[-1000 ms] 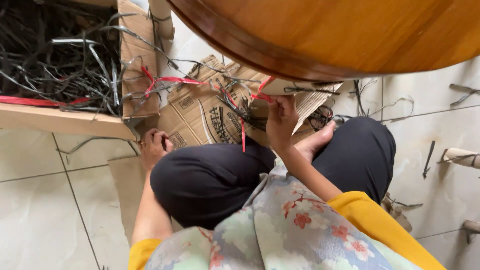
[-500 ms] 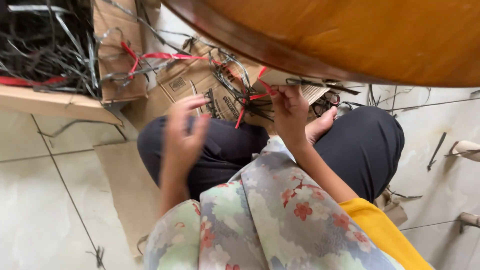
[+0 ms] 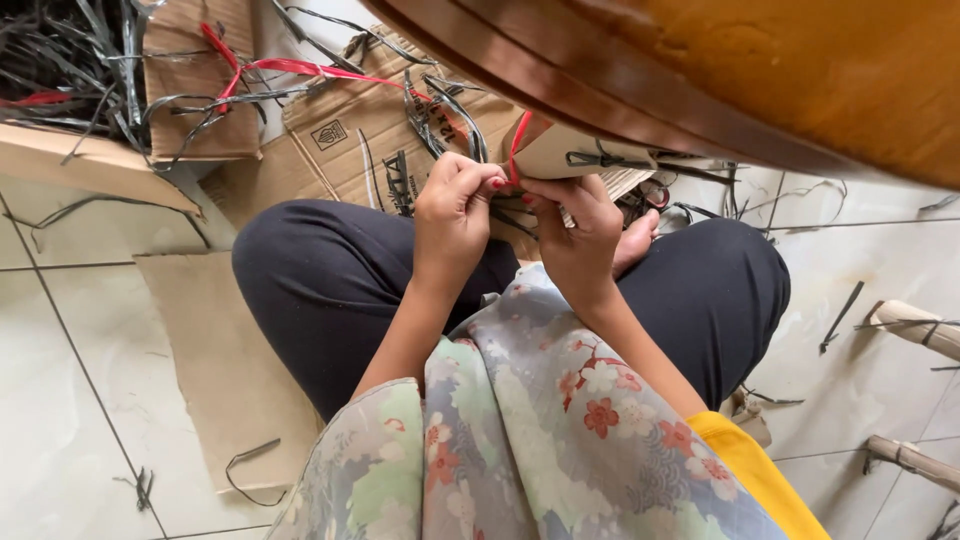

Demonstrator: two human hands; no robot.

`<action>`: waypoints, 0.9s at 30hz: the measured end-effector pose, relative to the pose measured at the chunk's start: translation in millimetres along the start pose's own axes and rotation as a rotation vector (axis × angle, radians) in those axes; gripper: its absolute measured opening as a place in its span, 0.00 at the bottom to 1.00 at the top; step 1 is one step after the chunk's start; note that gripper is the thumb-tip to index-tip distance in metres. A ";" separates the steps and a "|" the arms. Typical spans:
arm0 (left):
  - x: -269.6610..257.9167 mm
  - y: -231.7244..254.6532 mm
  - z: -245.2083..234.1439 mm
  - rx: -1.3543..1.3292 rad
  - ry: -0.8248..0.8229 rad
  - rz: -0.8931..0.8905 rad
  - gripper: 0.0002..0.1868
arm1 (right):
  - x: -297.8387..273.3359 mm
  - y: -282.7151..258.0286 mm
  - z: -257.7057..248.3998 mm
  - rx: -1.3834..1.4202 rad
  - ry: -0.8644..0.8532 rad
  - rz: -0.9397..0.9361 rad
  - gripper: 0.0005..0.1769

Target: Wrapping wooden chair legs with protective cardboard and securing them with plastic ties

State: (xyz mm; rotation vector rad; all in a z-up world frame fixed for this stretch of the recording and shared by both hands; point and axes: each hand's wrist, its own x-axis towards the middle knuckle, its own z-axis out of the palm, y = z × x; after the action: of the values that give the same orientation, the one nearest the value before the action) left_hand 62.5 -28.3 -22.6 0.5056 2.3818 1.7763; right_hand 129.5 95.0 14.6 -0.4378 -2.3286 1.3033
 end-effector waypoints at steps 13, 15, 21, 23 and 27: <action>8.6 3.3 6.2 -0.280 0.066 -0.009 0.16 | 11.6 50.2 -32.8 -0.284 0.180 -0.209 0.11; 7.4 2.1 9.4 -0.365 0.038 0.014 0.18 | 11.7 54.4 -31.6 -0.316 0.179 -0.190 0.10; -1.8 -10.8 26.1 -0.590 -0.019 0.080 0.23 | 10.6 51.4 -30.6 -0.260 0.193 -0.142 0.10; -2.7 -6.8 30.4 -0.690 -0.058 0.057 0.22 | 12.3 33.7 -32.5 -0.240 0.165 -0.145 0.10; 2.7 7.2 35.5 -0.881 -0.078 -0.023 0.21 | 10.5 19.5 -32.9 -0.200 0.094 -0.143 0.08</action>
State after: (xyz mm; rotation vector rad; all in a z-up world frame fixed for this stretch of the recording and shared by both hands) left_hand 71.9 6.6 -26.1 0.3909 1.3146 2.4519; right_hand 138.6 133.6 15.4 -0.3781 -2.3720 0.9688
